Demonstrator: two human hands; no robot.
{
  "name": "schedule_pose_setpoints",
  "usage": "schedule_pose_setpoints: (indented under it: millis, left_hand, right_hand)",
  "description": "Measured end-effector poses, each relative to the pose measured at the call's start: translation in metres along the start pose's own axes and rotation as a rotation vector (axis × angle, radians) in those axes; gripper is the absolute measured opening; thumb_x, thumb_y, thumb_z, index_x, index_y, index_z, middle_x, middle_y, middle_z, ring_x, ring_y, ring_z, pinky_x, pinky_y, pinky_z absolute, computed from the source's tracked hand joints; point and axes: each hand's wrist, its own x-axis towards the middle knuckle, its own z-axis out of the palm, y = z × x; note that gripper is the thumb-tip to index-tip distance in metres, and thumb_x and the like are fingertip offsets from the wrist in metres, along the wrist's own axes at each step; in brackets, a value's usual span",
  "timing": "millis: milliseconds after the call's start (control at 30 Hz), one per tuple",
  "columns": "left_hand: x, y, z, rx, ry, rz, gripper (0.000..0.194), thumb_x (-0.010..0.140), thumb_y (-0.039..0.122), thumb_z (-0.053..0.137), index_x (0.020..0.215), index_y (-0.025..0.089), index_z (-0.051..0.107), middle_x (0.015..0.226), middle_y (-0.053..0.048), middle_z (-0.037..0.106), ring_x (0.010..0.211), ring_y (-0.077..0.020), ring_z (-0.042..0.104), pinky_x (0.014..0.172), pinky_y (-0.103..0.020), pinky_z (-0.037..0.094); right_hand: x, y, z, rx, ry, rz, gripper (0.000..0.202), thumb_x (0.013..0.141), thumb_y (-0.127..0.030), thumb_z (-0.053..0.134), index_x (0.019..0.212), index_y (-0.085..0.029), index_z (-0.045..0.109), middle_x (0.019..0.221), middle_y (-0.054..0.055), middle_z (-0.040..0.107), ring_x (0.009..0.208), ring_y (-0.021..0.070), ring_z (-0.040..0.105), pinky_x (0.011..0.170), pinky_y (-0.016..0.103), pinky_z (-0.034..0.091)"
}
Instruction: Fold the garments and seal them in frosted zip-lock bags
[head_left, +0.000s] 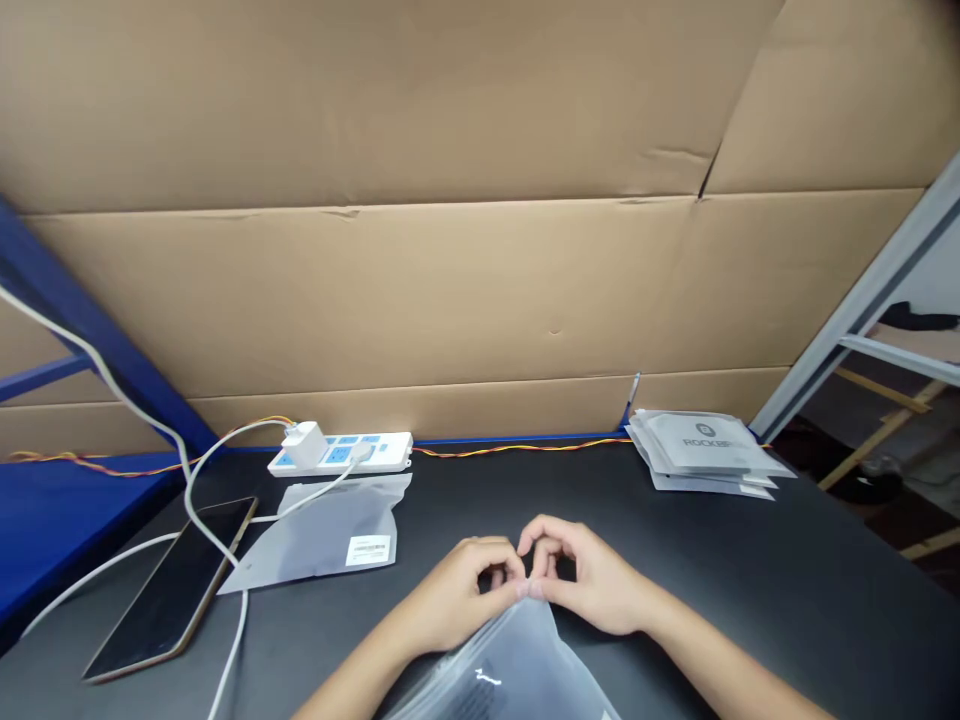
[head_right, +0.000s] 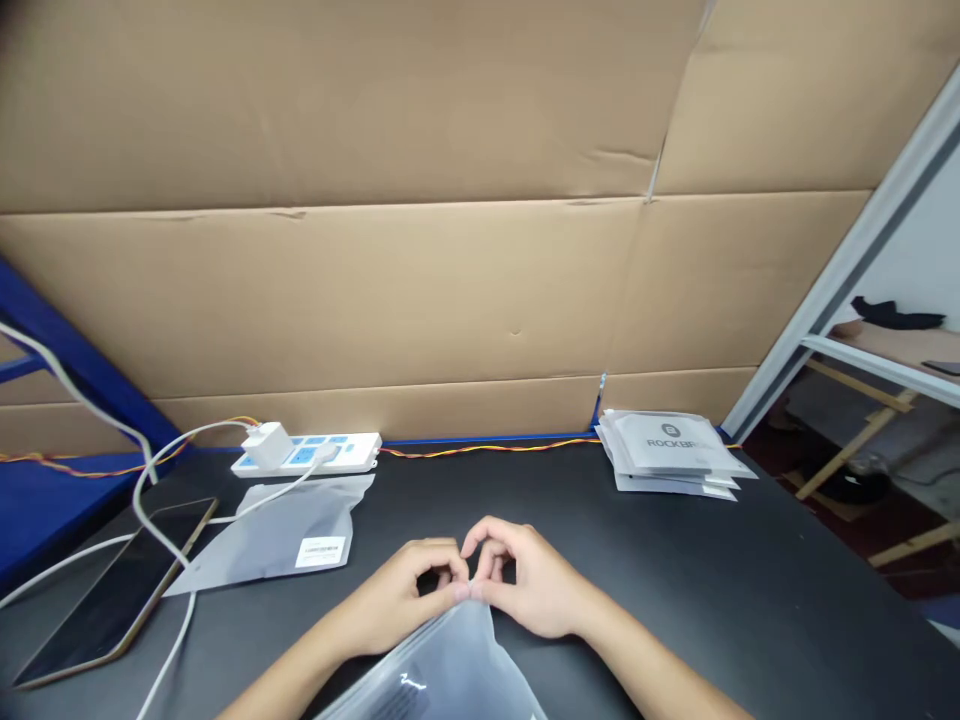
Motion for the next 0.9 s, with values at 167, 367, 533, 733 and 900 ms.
schedule_pose_setpoints:
  millis: [167, 367, 533, 733, 900]
  left_hand:
    - [-0.002, -0.006, -0.021, 0.157, -0.047, 0.034, 0.017, 0.094, 0.031, 0.058, 0.083, 0.021, 0.065, 0.082, 0.002, 0.064, 0.078, -0.0147, 0.059, 0.085, -0.028, 0.039]
    - [-0.007, -0.023, -0.048, 0.341, 0.024, -0.107, 0.018, 0.096, 0.029, 0.051, 0.086, 0.022, 0.063, 0.088, 0.000, 0.066, 0.088, -0.0207, 0.058, 0.084, -0.032, 0.041]
    - [-0.015, 0.013, -0.005, 0.574, 0.339, 0.010, 0.037, 0.090, 0.031, 0.062, 0.126, 0.027, 0.054, 0.134, -0.007, 0.055, 0.115, -0.0300, 0.052, 0.099, -0.045, 0.039]
    - [-0.019, 0.023, 0.061, 0.772, 0.183, 0.197, 0.048, 0.087, 0.019, 0.063, 0.134, 0.025, 0.052, 0.139, -0.010, 0.057, 0.127, -0.0382, 0.050, 0.105, -0.055, 0.040]
    - [-0.024, 0.009, 0.023, 0.622, 0.441, 0.259, 0.031, 0.096, 0.011, 0.045, 0.117, 0.025, 0.063, 0.114, -0.005, 0.073, 0.107, -0.0243, 0.067, 0.091, -0.037, 0.054]
  right_hand:
    - [-0.002, 0.006, -0.037, -0.121, 0.159, -0.015, 0.016, 0.085, -0.030, 0.066, 0.082, -0.020, 0.054, 0.071, -0.005, 0.051, 0.063, 0.0102, 0.043, 0.061, 0.023, 0.039]
    - [0.000, 0.045, -0.078, -0.026, 0.295, 0.133, 0.023, 0.082, -0.038, 0.061, 0.090, -0.023, 0.046, 0.069, -0.009, 0.045, 0.043, 0.0059, 0.043, 0.036, 0.018, 0.037]
    - [0.001, 0.056, -0.078, 0.011, 0.270, 0.175, 0.029, 0.081, -0.041, 0.059, 0.099, -0.024, 0.046, 0.071, -0.010, 0.046, 0.053, 0.0129, 0.064, 0.039, 0.022, 0.050]
    - [0.002, 0.055, -0.081, 0.001, 0.251, 0.170, 0.041, 0.090, -0.060, 0.049, 0.106, -0.022, 0.050, 0.075, -0.005, 0.051, 0.058, 0.0122, 0.062, 0.032, 0.015, 0.041]
    - [0.002, 0.056, -0.084, -0.013, 0.221, 0.169, 0.044, 0.093, -0.063, 0.044, 0.111, -0.023, 0.051, 0.080, -0.002, 0.055, 0.060, 0.0125, 0.060, 0.031, 0.015, 0.043]
